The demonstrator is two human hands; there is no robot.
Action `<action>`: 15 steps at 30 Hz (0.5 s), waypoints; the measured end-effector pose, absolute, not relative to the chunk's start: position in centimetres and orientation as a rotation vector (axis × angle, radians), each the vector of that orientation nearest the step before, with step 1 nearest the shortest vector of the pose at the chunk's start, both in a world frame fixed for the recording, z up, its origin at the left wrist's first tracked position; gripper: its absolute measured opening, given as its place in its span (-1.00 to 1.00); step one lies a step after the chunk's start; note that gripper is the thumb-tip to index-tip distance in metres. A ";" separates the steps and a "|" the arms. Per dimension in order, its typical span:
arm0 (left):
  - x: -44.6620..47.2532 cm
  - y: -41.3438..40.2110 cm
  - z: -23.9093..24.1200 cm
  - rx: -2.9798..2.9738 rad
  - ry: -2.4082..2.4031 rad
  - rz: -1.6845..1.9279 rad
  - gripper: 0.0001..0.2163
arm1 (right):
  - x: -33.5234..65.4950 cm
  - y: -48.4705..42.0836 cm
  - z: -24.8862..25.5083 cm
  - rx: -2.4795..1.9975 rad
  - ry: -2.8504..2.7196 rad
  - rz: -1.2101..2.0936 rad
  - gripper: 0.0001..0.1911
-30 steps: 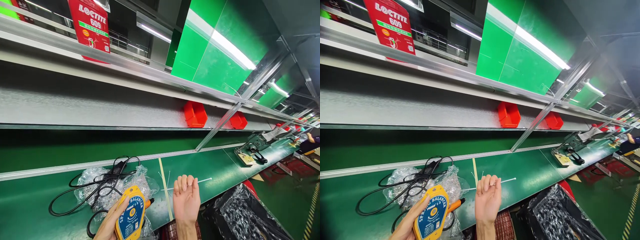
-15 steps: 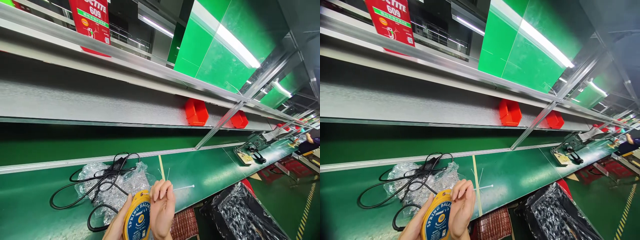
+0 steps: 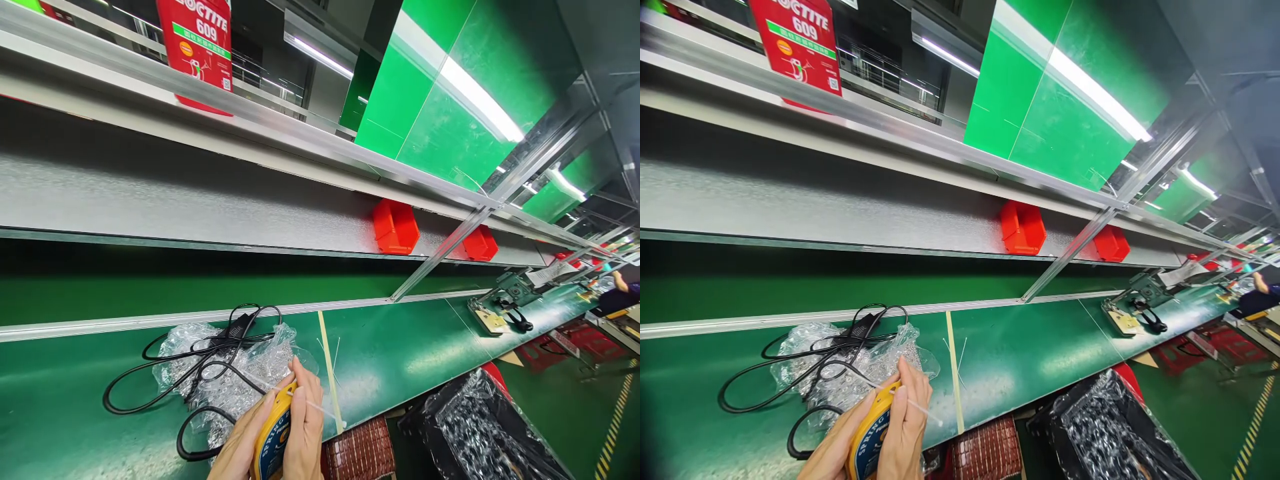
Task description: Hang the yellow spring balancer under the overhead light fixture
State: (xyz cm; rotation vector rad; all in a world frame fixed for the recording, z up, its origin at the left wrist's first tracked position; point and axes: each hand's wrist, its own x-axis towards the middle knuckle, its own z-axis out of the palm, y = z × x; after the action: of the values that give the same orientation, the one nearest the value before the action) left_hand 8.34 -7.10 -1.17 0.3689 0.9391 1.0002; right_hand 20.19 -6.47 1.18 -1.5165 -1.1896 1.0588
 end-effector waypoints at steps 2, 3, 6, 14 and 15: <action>8.2 -6.9 -1.1 0.374 0.942 0.960 -0.40 | 20.1 -6.6 1.0 -1.521 -1.192 1.096 -0.44; 8.1 -6.9 -1.0 0.343 0.945 0.944 -0.39 | 20.2 -6.7 0.8 -1.529 -1.195 1.130 -0.43; 8.2 -6.9 -0.9 0.178 0.946 0.919 -0.40 | 20.4 -7.1 0.2 -1.574 -1.202 1.201 -0.37; 8.3 -7.2 -1.7 0.033 1.056 1.007 -0.41 | 20.9 -7.8 0.0 -1.502 -1.273 1.171 -0.43; 8.2 -7.2 -1.7 0.050 1.052 1.007 -0.36 | 20.9 -7.8 -0.1 -1.481 -1.248 1.185 -0.43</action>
State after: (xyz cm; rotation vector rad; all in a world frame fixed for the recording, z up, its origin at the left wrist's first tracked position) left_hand 8.23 -7.16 -1.72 0.0501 1.0517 1.0070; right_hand 20.85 -7.82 -0.07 -1.4808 -1.2481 1.1847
